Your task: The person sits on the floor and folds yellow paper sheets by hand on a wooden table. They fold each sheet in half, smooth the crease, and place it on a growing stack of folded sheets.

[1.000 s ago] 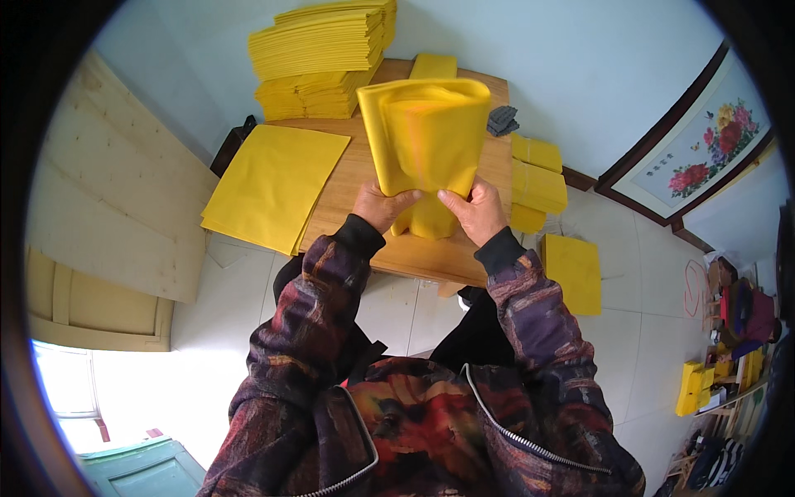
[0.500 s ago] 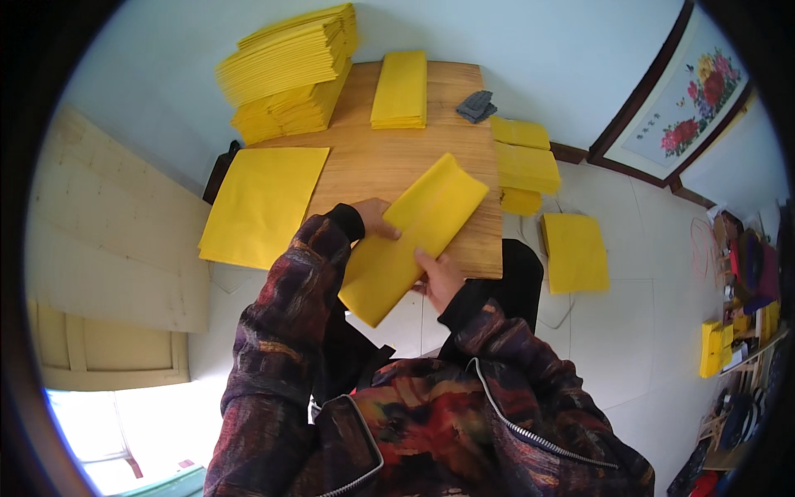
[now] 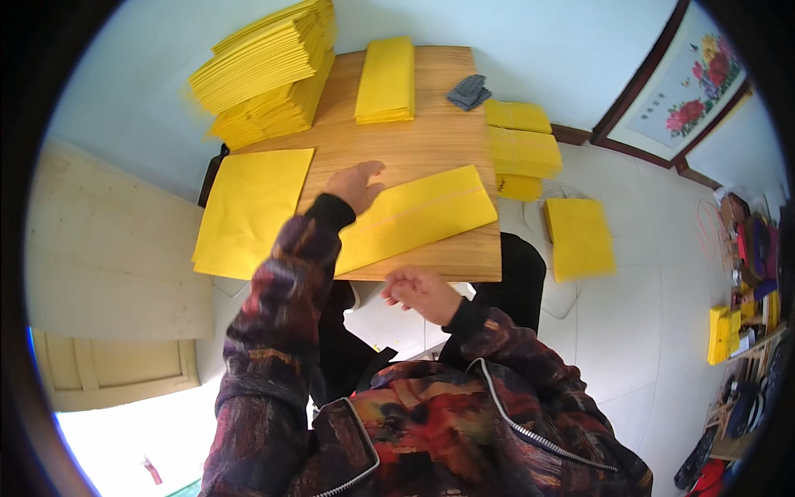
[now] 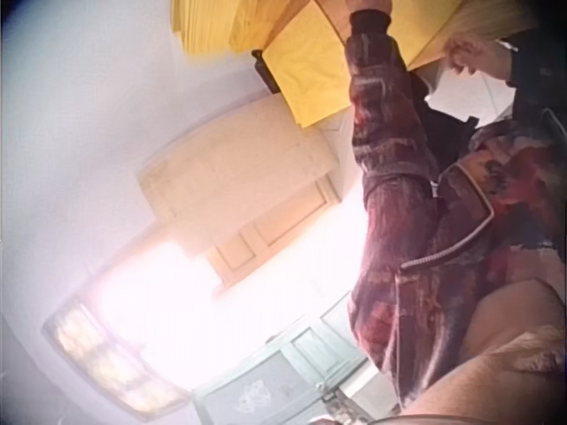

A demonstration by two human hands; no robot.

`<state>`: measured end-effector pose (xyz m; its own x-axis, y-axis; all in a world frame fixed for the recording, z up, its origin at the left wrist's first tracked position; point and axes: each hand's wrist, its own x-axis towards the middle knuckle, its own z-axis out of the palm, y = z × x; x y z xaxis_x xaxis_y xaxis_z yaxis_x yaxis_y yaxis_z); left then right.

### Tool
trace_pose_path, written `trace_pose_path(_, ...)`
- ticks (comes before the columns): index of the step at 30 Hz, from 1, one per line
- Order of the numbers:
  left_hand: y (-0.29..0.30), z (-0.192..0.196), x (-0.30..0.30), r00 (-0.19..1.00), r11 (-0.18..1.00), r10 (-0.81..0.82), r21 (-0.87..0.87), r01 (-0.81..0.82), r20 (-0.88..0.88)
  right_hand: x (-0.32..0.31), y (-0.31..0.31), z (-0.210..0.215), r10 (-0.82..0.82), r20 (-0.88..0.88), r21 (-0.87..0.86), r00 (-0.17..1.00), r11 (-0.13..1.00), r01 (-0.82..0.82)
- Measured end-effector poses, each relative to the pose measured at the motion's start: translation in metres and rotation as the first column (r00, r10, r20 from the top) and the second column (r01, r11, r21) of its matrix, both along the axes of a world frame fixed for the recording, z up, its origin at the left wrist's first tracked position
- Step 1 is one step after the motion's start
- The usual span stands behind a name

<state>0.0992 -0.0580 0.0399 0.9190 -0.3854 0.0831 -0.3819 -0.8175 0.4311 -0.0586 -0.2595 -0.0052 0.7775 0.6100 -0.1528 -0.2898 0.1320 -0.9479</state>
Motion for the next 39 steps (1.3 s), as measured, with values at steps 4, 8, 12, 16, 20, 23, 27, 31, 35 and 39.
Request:
trace_pose_path(4, -0.029, -0.017, -0.100, 0.978, 0.998, 0.046, -0.058, -0.035, 0.201, 0.029, -0.019, 0.019, -0.206, 0.568, -0.163, 0.797, 0.921, 0.354)
trace_pose_path(8, -0.048, -0.037, -0.148, 0.973, 0.991, 0.103, 0.059, -0.118, 0.207, 0.070, -0.021, 0.023, 0.034, 0.907, -0.313, 0.419, 0.719, 0.621)
trace_pose_path(12, -0.043, -0.046, -0.132, 0.974, 0.978, 0.156, 0.112, -0.176, 0.165, 0.092, -0.001, 0.008, 0.352, 0.870, -0.493, 0.344, 0.629, 0.601)
trace_pose_path(16, -0.036, -0.053, -0.118, 0.974, 0.963, 0.175, 0.183, -0.200, 0.144, 0.100, 0.003, -0.008, 0.344, 0.799, -0.596, 0.492, 0.555, 0.580)
trace_pose_path(20, -0.029, -0.059, -0.111, 0.966, 0.953, 0.226, 0.178, -0.247, 0.128, 0.098, 0.000, -0.019, 0.351, 0.800, -0.600, 0.487, 0.494, 0.629)
trace_pose_path(23, -0.022, -0.060, -0.107, 0.959, 0.947, 0.251, 0.169, -0.272, 0.132, 0.098, -0.001, -0.018, 0.353, 0.796, -0.605, 0.492, 0.483, 0.633)
trace_pose_path(27, -0.019, -0.062, -0.105, 0.960, 0.938, 0.259, 0.209, -0.275, 0.103, 0.097, 0.003, -0.011, 0.342, 0.765, -0.641, 0.545, 0.481, 0.598)
trace_pose_path(31, -0.019, -0.065, -0.104, 0.954, 0.939, 0.253, 0.198, -0.282, 0.158, 0.094, 0.026, -0.010, 0.367, 0.768, -0.638, 0.525, 0.516, 0.572)
trace_pose_path(35, -0.018, -0.066, -0.104, 0.957, 0.938, 0.242, 0.213, -0.274, 0.163, 0.100, 0.027, -0.016, 0.369, 0.778, -0.627, 0.509, 0.511, 0.588)
trace_pose_path(39, -0.018, -0.067, -0.105, 0.954, 0.936, 0.241, 0.216, -0.277, 0.180, 0.113, -0.010, -0.022, 0.330, 0.777, -0.630, 0.537, 0.420, 0.653)
